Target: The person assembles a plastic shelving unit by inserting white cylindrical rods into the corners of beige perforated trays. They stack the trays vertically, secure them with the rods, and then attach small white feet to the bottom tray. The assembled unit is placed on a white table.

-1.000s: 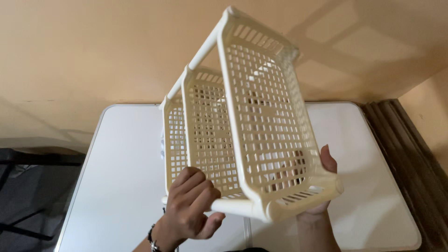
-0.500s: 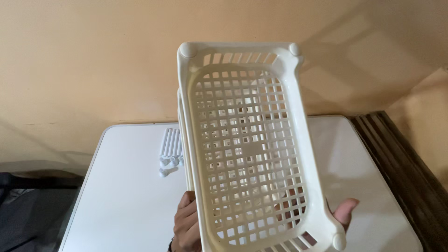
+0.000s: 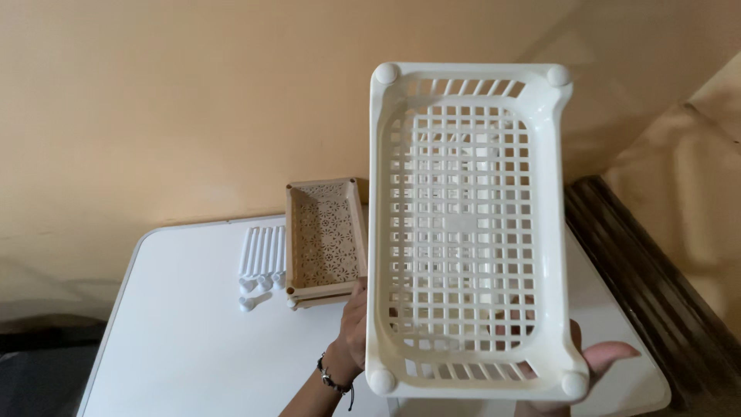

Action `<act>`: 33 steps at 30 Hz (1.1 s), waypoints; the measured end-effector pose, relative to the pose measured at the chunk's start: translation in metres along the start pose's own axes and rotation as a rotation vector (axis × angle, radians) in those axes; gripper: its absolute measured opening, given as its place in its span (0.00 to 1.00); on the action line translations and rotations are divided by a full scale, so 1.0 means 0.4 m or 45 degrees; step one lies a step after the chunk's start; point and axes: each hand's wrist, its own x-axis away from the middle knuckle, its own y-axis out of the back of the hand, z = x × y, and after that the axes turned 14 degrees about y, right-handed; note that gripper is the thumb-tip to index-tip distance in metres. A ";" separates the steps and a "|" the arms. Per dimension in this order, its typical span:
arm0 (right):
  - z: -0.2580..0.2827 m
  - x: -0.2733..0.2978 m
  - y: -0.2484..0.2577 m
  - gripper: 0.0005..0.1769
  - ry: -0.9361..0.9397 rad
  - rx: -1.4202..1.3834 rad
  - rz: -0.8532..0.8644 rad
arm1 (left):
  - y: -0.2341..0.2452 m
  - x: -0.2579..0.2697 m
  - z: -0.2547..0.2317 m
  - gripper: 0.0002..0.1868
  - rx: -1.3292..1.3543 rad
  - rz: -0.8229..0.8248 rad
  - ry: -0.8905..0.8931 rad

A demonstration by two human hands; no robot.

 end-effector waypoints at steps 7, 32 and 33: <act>-0.054 -0.129 0.012 0.53 0.015 0.191 0.068 | -0.073 0.011 0.113 0.19 0.086 0.120 0.121; -0.222 -0.225 0.002 0.40 -0.211 0.674 -0.324 | -0.199 -0.067 0.247 0.16 -0.081 -0.201 0.816; -0.243 -0.224 -0.004 0.39 -0.182 0.667 -0.271 | -0.200 -0.089 0.265 0.14 -0.122 -0.221 0.902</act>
